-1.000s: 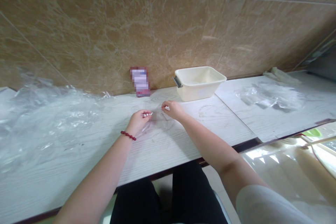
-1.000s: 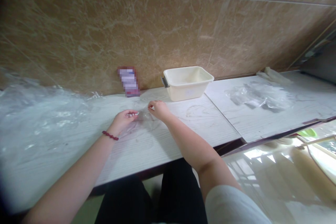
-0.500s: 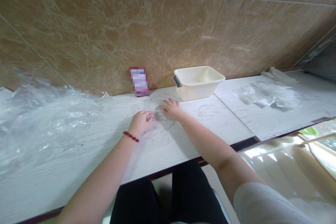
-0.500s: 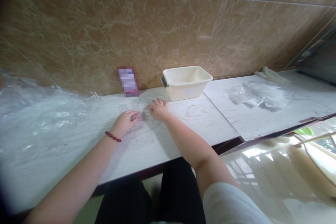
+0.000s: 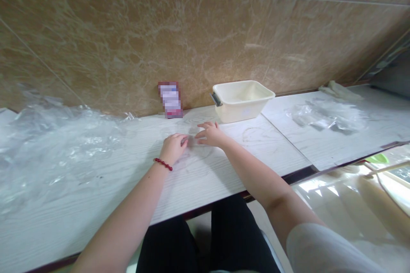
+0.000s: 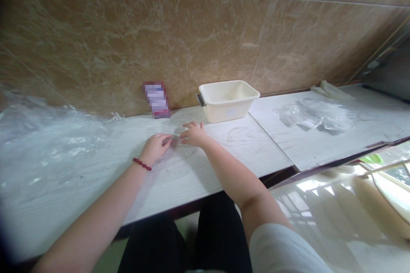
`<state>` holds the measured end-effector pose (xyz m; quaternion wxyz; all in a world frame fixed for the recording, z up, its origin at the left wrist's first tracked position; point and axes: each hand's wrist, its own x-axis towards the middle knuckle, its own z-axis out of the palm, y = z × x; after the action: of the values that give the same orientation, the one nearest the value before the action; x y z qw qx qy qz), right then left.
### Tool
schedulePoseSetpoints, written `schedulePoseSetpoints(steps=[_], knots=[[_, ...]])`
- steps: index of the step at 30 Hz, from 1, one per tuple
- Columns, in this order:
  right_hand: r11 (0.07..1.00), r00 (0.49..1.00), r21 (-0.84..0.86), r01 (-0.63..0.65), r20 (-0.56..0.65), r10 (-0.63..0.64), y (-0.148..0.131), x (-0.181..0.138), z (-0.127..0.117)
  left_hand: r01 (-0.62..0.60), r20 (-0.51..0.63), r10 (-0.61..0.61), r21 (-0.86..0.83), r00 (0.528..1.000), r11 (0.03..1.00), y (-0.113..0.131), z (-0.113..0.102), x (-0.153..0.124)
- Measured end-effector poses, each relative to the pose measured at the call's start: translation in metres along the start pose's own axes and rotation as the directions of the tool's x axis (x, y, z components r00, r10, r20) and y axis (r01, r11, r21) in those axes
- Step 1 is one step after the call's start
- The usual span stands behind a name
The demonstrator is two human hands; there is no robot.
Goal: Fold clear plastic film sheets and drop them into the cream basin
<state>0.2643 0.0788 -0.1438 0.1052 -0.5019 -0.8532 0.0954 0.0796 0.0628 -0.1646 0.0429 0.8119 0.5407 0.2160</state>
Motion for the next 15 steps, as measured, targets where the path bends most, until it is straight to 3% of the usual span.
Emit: schedulePoseSetpoints(steps=[5, 11, 15], knots=[[0.999, 0.998, 0.003, -0.037, 0.060, 0.037, 0.0074, 0.0010, 0.0024, 0.004, -0.010, -0.005, -0.034, 1.000, 0.999, -0.0022, -0.0002, 0.0036], [1.000, 1.000, 0.022, -0.014, -0.022, 0.014, 0.0070, -0.0001, -0.0026, 0.012, -0.010, -0.013, -0.069, 1.000, 0.998, -0.0019, -0.0013, 0.0070], [0.999, 0.999, 0.035, -0.029, -0.016, 0.029, 0.0055, -0.0001, -0.0031, -0.010, -0.001, 0.010, -0.050, 1.000, 0.999, -0.0018, -0.0006, 0.0080]])
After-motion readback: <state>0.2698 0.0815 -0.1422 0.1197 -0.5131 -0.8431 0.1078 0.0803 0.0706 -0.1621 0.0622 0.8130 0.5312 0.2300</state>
